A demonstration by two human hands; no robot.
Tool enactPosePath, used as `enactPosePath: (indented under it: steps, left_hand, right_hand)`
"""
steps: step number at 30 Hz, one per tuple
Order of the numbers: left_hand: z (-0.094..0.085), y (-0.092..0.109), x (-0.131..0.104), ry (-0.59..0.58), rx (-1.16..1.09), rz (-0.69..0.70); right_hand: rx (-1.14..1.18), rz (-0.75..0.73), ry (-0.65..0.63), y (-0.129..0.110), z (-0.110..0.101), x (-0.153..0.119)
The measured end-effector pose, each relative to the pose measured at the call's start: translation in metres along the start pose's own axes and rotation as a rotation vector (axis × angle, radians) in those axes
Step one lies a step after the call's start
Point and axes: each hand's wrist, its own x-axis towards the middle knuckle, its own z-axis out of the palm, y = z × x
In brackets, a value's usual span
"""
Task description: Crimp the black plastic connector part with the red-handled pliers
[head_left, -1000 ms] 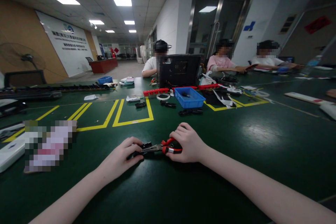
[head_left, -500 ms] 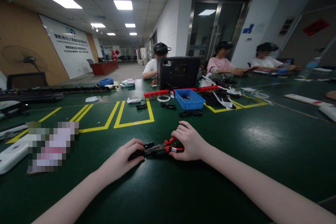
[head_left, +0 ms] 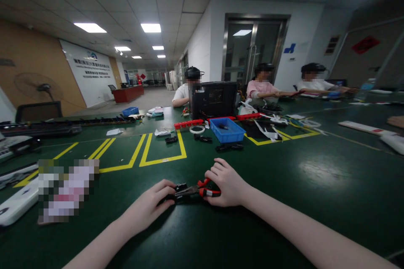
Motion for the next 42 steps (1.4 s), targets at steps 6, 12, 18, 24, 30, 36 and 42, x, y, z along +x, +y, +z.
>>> enactPosePath:
  steps: [6, 12, 18, 24, 30, 36, 42]
  left_hand:
    - [-0.001, 0.006, 0.001, 0.009, 0.060, 0.028]
    - [-0.002, 0.007, 0.001, 0.016, 0.065, 0.043]
    - [-0.003, 0.007, 0.002, 0.018, 0.054, 0.038]
    - [-0.002, 0.006, 0.002, 0.032, 0.044, 0.051]
    - [-0.001, 0.003, 0.004, 0.036, -0.020, -0.001]
    - [0.000, 0.001, 0.004, 0.022, -0.060, -0.014]
    - [0.002, 0.000, 0.001, 0.050, 0.016, 0.003]
  right_hand:
    - [-0.025, -0.019, 0.013, 0.008, 0.003, 0.000]
    - [-0.083, -0.058, 0.051, 0.010, 0.005, -0.003]
    - [-0.135, -0.095, 0.085, 0.008, 0.005, -0.003]
    - [-0.053, -0.036, 0.024, 0.007, 0.005, -0.002]
    - [0.062, 0.101, -0.126, 0.001, -0.005, 0.000]
    - [0.079, 0.148, -0.167, -0.004, -0.011, 0.000]
    - [0.080, 0.153, -0.184, -0.003, -0.013, 0.000]
